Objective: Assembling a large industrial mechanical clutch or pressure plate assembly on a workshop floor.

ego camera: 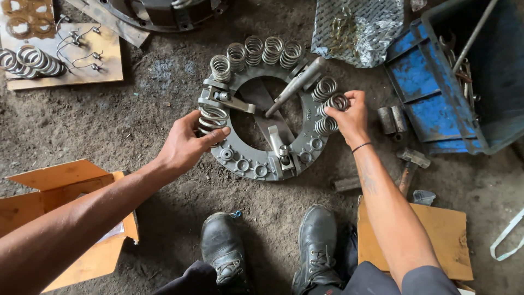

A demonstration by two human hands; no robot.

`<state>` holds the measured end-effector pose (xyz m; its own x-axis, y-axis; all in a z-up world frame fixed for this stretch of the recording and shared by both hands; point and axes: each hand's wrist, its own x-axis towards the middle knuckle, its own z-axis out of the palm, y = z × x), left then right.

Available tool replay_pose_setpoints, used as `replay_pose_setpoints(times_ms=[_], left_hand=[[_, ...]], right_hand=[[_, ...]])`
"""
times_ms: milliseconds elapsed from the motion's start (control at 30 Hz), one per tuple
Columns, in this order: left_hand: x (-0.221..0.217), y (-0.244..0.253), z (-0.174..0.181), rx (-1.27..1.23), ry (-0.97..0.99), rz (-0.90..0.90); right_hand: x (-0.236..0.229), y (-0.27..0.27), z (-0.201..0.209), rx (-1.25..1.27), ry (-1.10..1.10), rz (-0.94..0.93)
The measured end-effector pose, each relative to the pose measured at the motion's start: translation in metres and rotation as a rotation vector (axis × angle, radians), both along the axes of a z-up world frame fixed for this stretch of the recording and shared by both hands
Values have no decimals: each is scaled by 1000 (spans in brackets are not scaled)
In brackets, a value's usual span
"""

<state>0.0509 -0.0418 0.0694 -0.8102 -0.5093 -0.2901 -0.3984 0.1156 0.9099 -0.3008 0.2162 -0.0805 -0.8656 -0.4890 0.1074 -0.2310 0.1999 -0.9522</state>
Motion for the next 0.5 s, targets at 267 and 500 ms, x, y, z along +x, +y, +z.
replay_pose_setpoints(times_ms=[267,500], left_hand=[[2,-5,-4,35,24,31],[2,-5,-3,40,34,30]], right_hand=[[11,-5,15,152,56,-32],[4,-2,9,78,-18,1]])
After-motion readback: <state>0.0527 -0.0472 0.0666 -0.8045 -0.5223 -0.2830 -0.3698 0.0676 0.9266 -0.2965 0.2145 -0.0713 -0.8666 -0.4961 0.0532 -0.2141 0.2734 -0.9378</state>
